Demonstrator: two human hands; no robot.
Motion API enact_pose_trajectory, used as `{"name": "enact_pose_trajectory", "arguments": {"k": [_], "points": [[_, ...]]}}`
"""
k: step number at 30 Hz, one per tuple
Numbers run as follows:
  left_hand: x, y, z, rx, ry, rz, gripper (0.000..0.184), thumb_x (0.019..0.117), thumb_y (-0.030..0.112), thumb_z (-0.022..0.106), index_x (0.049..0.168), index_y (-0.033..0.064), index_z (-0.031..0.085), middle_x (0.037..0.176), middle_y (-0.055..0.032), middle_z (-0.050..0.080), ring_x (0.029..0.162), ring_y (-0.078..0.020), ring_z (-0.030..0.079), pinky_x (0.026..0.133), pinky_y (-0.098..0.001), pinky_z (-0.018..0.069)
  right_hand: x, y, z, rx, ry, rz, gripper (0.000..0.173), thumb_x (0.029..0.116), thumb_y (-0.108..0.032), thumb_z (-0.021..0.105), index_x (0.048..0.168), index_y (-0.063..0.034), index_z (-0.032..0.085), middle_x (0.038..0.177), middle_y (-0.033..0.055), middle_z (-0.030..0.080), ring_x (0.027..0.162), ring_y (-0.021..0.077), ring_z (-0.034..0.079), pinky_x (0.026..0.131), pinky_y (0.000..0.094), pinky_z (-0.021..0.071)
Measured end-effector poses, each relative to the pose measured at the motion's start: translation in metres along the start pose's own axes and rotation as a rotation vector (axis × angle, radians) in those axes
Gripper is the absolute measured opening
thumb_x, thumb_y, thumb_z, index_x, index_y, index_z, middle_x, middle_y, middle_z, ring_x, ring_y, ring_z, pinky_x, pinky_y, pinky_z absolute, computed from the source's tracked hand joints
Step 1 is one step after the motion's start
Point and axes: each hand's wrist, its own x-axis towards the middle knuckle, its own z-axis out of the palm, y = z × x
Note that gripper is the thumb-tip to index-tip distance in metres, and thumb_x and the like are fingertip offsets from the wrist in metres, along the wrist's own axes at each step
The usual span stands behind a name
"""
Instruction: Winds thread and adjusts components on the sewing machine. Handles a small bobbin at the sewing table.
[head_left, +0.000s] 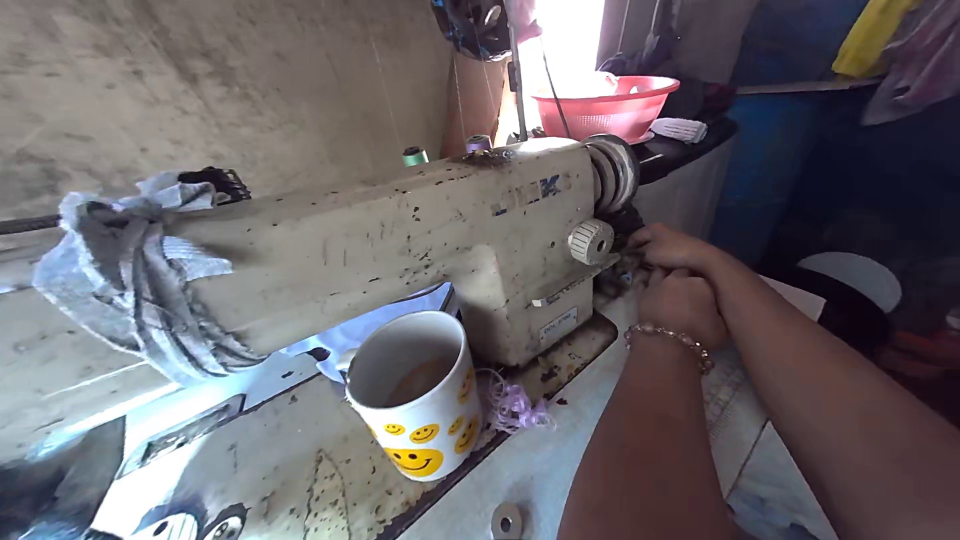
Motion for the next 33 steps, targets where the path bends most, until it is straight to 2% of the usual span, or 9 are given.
{"name": "enact_pose_trajectory", "arguments": {"k": [5, 8, 10, 13, 16, 20, 23, 25, 33], "points": [[0.002, -0.001, 0.003, 0.009, 0.021, -0.021, 0.022, 0.0962, 0.018, 0.067, 0.11, 0.002, 0.073, 0.133, -0.0141, 0.063, 0.133, -0.0338, 0.052, 0.108, -0.0564, 0.0427, 0.006, 0.006, 0.003, 0.019, 0.217, -0.051, 0.021, 0.102, -0.014, 0.062, 0.109, 0.0027, 0.073, 0.108, 0.0239, 0.071, 0.106, 0.0388, 0.066, 0.096, 0.0615, 0.0474], [0.005, -0.001, 0.005, -0.024, 0.055, -0.028, 0.02, 0.0965, 0.018, 0.066, 0.107, 0.0032, 0.074, 0.137, -0.0124, 0.062, 0.134, -0.0333, 0.051, 0.108, -0.0572, 0.0429, 0.002, 0.008, 0.0, 0.219, 0.403, -0.098, 0.021, 0.1004, -0.017, 0.066, 0.109, 0.0012, 0.073, 0.106, 0.0195, 0.071, 0.099, 0.0312, 0.067, 0.09, 0.0544, 0.0511], [0.007, -0.002, 0.006, -0.032, 0.069, 0.003, 0.019, 0.0964, 0.019, 0.066, 0.104, 0.0044, 0.076, 0.135, -0.0111, 0.063, 0.133, -0.0325, 0.052, 0.107, -0.0576, 0.0431, -0.005, 0.006, -0.004, 0.219, 0.347, -0.098, 0.021, 0.1009, -0.016, 0.065, 0.109, 0.0014, 0.073, 0.105, 0.0184, 0.071, 0.095, 0.0279, 0.066, 0.087, 0.0508, 0.0516], [0.005, -0.002, 0.004, -0.025, 0.079, 0.04, 0.021, 0.0987, 0.021, 0.063, 0.104, 0.0067, 0.076, 0.127, -0.0087, 0.068, 0.132, -0.0297, 0.054, 0.107, -0.0562, 0.0421, -0.018, 0.0, -0.012, -0.015, 0.098, -0.071, 0.025, 0.1046, -0.014, 0.058, 0.109, 0.0044, 0.074, 0.107, 0.0234, 0.071, 0.103, 0.0353, 0.067, 0.095, 0.0565, 0.0482], [0.002, -0.001, 0.004, -0.021, 0.085, 0.063, 0.024, 0.1015, 0.025, 0.059, 0.103, 0.0082, 0.076, 0.12, -0.0092, 0.071, 0.127, -0.0293, 0.058, 0.106, -0.0563, 0.0418, -0.026, -0.006, -0.015, -0.183, -0.051, -0.017, 0.02, 0.1019, -0.008, 0.06, 0.1, 0.0058, 0.074, 0.099, 0.0224, 0.07, 0.098, 0.0341, 0.065, 0.091, 0.0555, 0.047], [0.005, -0.003, 0.005, -0.009, 0.088, 0.102, 0.026, 0.1031, 0.027, 0.057, 0.106, 0.0095, 0.077, 0.119, -0.0079, 0.072, 0.126, -0.0274, 0.059, 0.107, -0.0553, 0.0412, -0.02, 0.005, -0.016, -0.235, -0.015, -0.031, 0.023, 0.1027, -0.011, 0.059, 0.096, 0.0038, 0.074, 0.091, 0.0208, 0.07, 0.09, 0.0336, 0.065, 0.085, 0.0565, 0.0484], [0.007, -0.005, 0.006, -0.04, 0.09, 0.115, 0.027, 0.1044, 0.026, 0.055, 0.107, 0.0094, 0.076, 0.121, -0.0085, 0.072, 0.128, -0.0288, 0.057, 0.107, -0.0567, 0.0408, -0.024, 0.001, -0.017, -0.163, 0.069, -0.086, 0.03, 0.1084, -0.013, 0.049, 0.104, 0.0069, 0.07, 0.099, 0.0236, 0.067, 0.096, 0.0352, 0.063, 0.089, 0.0556, 0.047], [0.007, -0.005, 0.007, -0.054, 0.1, 0.111, 0.026, 0.104, 0.025, 0.056, 0.106, 0.0088, 0.076, 0.12, -0.0097, 0.072, 0.128, -0.0295, 0.058, 0.108, -0.0574, 0.0399, -0.025, -0.001, -0.017, -0.134, 0.091, -0.133, 0.028, 0.1079, -0.013, 0.05, 0.11, 0.0071, 0.07, 0.108, 0.0251, 0.069, 0.105, 0.0373, 0.065, 0.096, 0.0569, 0.0468], [0.005, -0.004, 0.005, -0.052, 0.094, 0.083, 0.026, 0.1036, 0.027, 0.057, 0.106, 0.0088, 0.076, 0.116, -0.01, 0.072, 0.124, -0.029, 0.06, 0.109, -0.057, 0.0385, -0.025, -0.007, -0.016, -0.137, 0.022, -0.167, 0.022, 0.105, -0.011, 0.056, 0.106, 0.002, 0.074, 0.1, 0.0181, 0.07, 0.097, 0.0298, 0.065, 0.091, 0.0521, 0.0487]]}}
